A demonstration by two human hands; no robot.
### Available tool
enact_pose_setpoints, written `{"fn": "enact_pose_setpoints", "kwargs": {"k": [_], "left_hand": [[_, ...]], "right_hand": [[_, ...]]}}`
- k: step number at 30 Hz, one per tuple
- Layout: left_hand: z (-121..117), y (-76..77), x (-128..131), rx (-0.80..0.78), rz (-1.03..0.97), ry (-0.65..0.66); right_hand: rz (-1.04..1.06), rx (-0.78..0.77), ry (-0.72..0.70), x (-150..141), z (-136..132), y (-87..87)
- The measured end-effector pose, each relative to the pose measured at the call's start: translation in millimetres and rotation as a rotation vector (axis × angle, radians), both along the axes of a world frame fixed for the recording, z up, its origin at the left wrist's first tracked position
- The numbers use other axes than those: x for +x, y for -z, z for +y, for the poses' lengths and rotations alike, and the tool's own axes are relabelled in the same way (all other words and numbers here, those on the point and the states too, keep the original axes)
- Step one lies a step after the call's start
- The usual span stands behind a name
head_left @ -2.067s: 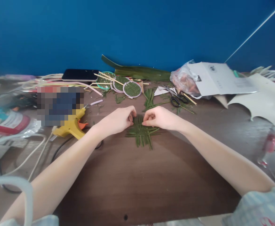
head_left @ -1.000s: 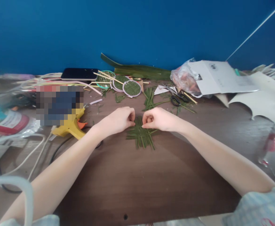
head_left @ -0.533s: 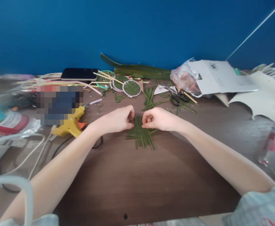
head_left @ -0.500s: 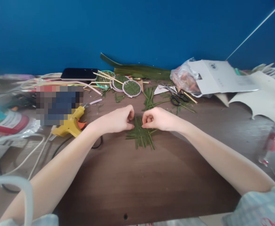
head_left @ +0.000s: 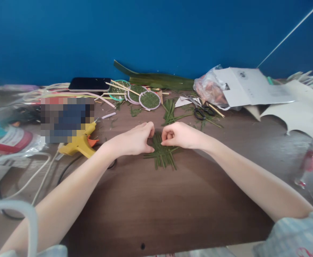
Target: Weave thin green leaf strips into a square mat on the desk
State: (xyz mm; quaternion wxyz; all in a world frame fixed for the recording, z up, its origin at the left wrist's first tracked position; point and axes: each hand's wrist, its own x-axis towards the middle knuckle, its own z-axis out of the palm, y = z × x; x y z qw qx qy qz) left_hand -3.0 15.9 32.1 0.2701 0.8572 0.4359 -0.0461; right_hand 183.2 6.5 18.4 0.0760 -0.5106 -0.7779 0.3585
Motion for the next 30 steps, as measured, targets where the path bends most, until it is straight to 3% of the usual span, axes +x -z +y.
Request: {"fn": "enact_pose_setpoints", "kwargs": {"k": [21,30], "left_hand": [[-4.4,1.0,1.4,0.072,0.008,0.014],[-8.3,4.8,2.5,0.062,-0.006,-0.042]], "right_hand": [[-0.024,0.026,-0.005,0.5,1.1,1.0],[-0.016,0.010,-0.003,-0.2,-0.5,-0.4]]}}
